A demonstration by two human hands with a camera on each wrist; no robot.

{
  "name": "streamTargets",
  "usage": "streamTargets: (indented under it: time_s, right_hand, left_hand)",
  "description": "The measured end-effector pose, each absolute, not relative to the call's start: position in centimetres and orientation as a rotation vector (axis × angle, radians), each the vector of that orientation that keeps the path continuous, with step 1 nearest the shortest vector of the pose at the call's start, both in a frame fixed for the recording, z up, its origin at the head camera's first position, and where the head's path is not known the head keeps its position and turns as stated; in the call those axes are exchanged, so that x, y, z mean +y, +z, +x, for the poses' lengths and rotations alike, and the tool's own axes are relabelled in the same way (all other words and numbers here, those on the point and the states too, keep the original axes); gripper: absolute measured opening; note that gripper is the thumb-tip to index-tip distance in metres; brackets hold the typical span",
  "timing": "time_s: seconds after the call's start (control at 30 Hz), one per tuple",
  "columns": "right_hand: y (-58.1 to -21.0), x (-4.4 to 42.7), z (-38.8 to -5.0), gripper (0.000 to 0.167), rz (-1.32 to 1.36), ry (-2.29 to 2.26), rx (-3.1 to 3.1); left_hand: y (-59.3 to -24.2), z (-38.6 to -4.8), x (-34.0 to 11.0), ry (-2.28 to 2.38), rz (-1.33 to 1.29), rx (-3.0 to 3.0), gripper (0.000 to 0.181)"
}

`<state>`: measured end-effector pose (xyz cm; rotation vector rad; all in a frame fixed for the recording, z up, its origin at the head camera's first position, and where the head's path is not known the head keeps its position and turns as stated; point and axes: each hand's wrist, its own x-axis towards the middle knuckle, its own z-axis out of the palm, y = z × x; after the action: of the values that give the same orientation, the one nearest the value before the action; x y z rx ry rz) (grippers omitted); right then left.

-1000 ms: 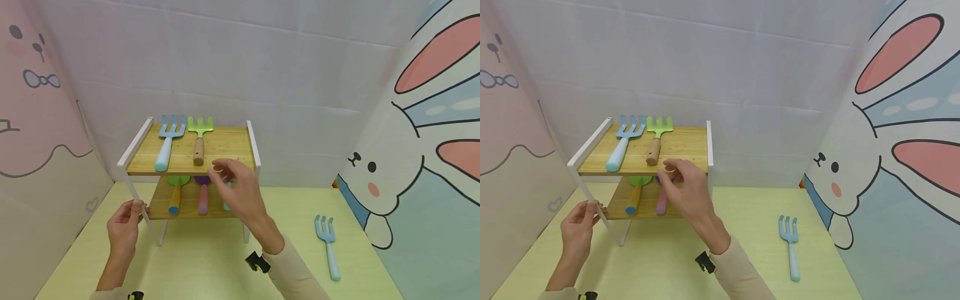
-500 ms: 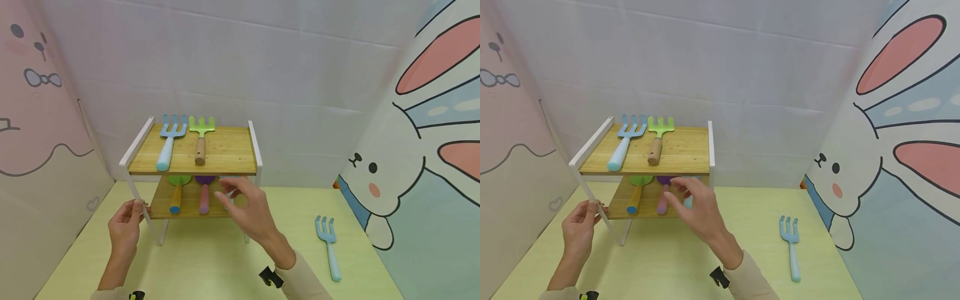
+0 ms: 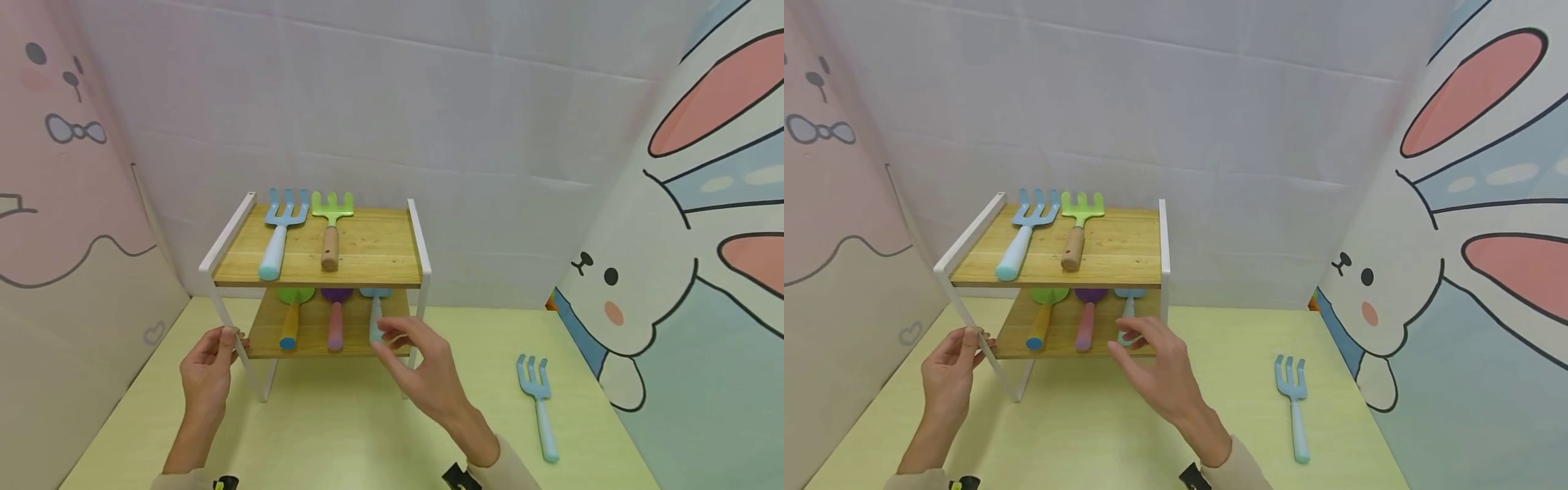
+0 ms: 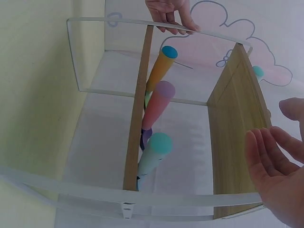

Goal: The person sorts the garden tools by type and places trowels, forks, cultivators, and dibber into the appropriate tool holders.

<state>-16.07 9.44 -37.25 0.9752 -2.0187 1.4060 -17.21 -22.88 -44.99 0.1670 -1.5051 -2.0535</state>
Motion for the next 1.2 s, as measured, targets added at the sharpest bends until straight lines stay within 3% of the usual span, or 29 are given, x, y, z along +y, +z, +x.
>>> streamTargets:
  time_s: [1.2]
  right_hand:
    - [-45.2,17.4,-14.3,0.036,0.809,1.217,-2.191]
  left_hand:
    - [-45.0,-17.1,-22.9,-2.046,0.169,-1.523,0.019]
